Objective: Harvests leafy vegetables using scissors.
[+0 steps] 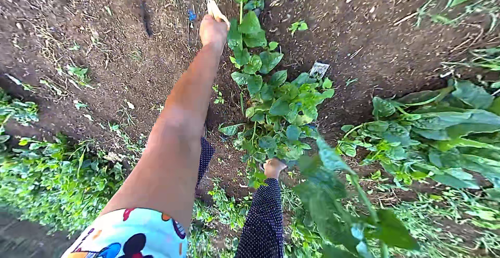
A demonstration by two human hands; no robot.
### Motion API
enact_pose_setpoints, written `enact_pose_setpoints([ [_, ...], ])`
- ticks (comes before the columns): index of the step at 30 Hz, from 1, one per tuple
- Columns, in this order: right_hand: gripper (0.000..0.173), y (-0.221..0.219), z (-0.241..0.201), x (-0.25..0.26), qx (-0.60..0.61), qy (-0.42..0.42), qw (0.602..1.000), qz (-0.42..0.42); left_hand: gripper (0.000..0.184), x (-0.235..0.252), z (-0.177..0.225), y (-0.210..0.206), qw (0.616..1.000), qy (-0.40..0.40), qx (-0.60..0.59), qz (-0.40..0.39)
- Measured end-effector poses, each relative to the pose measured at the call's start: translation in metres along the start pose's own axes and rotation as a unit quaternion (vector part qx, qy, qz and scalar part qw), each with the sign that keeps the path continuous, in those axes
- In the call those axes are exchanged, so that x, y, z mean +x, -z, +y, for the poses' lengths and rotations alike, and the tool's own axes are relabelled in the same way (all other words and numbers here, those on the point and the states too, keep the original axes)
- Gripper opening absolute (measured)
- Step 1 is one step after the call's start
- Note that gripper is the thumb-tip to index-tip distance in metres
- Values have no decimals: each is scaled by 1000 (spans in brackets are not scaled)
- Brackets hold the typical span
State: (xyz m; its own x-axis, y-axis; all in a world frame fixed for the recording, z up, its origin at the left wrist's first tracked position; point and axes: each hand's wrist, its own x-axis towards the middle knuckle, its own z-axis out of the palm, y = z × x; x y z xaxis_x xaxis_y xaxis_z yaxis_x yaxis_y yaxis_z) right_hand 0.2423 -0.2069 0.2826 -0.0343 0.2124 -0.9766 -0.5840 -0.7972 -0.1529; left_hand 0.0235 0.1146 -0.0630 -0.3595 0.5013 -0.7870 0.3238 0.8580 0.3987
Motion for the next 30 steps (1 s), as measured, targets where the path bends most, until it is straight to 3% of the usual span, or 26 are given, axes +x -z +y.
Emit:
enact_pose_setpoints([
  [2,28,-1,-6,6,16,45,999,8,37,-36,-6,11,995,-21,-94,-9],
  [4,27,10,-12,1,197,120,972,-47,39,-91,-18,28,987,-53,-147,-32],
  [5,23,24,-18,-2,216,150,961,-87,39,-123,-29,36,986,-78,-141,-43],
  [9,16,40,-54,17,37,253,967,10,29,-253,-81,52,980,-171,-54,-83],
  [11,14,30,-73,37,-42,275,961,11,24,-294,-105,45,974,-205,-15,-100],
  [15,25,7,-82,76,-129,230,964,21,11,-337,-137,27,925,-363,48,-98],
  [19,30,4,-69,90,-207,103,973,8,1,-357,-140,23,872,-477,42,-98],
  [22,31,16,-51,75,-198,32,980,15,4,-369,-139,22,851,-512,57,-102],
  [25,30,29,-34,53,-169,4,984,59,8,-380,-142,17,837,-530,63,-116],
  [27,32,41,-27,42,-142,-4,989,42,10,-389,-148,11,827,-542,65,-134],
  [30,13,59,-18,29,-129,-10,991,34,11,-401,-155,6,818,-551,65,-153],
])
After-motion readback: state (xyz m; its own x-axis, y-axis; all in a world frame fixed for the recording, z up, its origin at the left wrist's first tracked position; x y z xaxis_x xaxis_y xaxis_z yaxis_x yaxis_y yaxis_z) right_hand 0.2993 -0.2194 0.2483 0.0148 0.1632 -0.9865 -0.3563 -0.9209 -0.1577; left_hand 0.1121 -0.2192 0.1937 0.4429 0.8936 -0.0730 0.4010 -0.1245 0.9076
